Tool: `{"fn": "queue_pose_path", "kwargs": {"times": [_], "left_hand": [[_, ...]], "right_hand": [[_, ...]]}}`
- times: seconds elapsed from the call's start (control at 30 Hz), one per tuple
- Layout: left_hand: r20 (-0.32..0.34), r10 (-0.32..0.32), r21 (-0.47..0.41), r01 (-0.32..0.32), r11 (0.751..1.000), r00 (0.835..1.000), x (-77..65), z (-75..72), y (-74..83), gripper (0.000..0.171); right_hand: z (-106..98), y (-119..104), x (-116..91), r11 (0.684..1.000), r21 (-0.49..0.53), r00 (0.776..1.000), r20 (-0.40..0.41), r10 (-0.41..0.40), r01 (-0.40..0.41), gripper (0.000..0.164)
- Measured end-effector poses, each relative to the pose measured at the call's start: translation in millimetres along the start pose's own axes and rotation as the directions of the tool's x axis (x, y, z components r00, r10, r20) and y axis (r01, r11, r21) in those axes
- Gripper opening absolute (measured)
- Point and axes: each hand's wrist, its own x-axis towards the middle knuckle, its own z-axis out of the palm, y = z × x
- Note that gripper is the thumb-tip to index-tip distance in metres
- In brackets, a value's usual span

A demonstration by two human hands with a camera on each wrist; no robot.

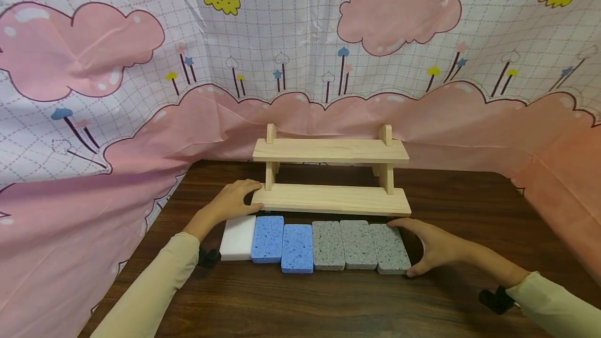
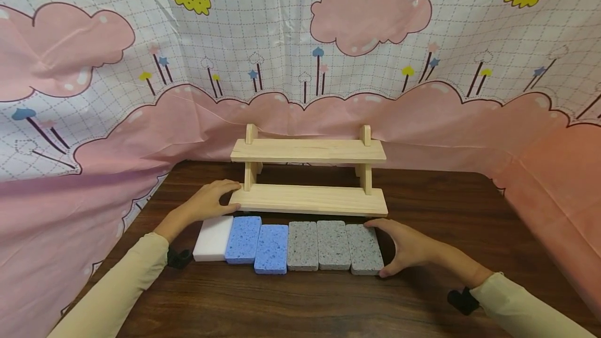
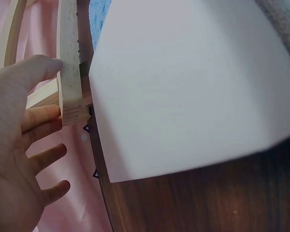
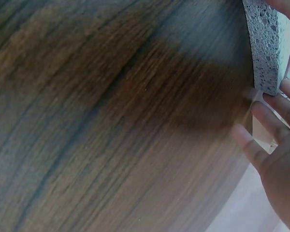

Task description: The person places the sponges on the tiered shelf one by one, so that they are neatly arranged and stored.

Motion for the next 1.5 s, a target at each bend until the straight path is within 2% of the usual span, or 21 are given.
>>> {"fn": "queue_pose_path", "kwargs": {"times": [0.3, 0.63, 0.9, 1.13, 1.5], "left_hand": [[-0.009, 0.004, -0.001, -0.004, 1.0, 1.0, -0.5, 0.2, 0.1, 0.065], [-0.007, 0.012, 0.01, -0.012, 1.0, 1.0, -0.4, -0.7, 0.3, 0.063], [-0.002, 0.015, 0.019, -0.015, 1.0, 1.0, -0.3, 0.0, -0.5, 0.063], [-0.01, 0.019, -0.001, -0.019, 1.0, 1.0, -1.3, 1.4, -2.7, 0.064], [0.0, 0.019, -0.01, -0.019, 1.0, 1.0, -0.8, 2.6, -4.1, 0.064]], "right_hand": [[1, 0, 0, 1.0, 0.002, 1.0, -0.018, 0.011, -0.011, 0.103], [-8, -8, -4, 0.994, -0.106, 0.997, -0.071, -0.025, 0.017, 0.101], [-25, -24, -9, 0.982, -0.187, 0.999, -0.047, 0.025, -0.034, 0.1], [-42, -37, -13, 0.973, -0.222, 0.996, -0.075, 0.051, -0.066, 0.101], [-62, -50, 0, 0.973, -0.226, 0.994, -0.105, 0.027, -0.05, 0.102]]}}
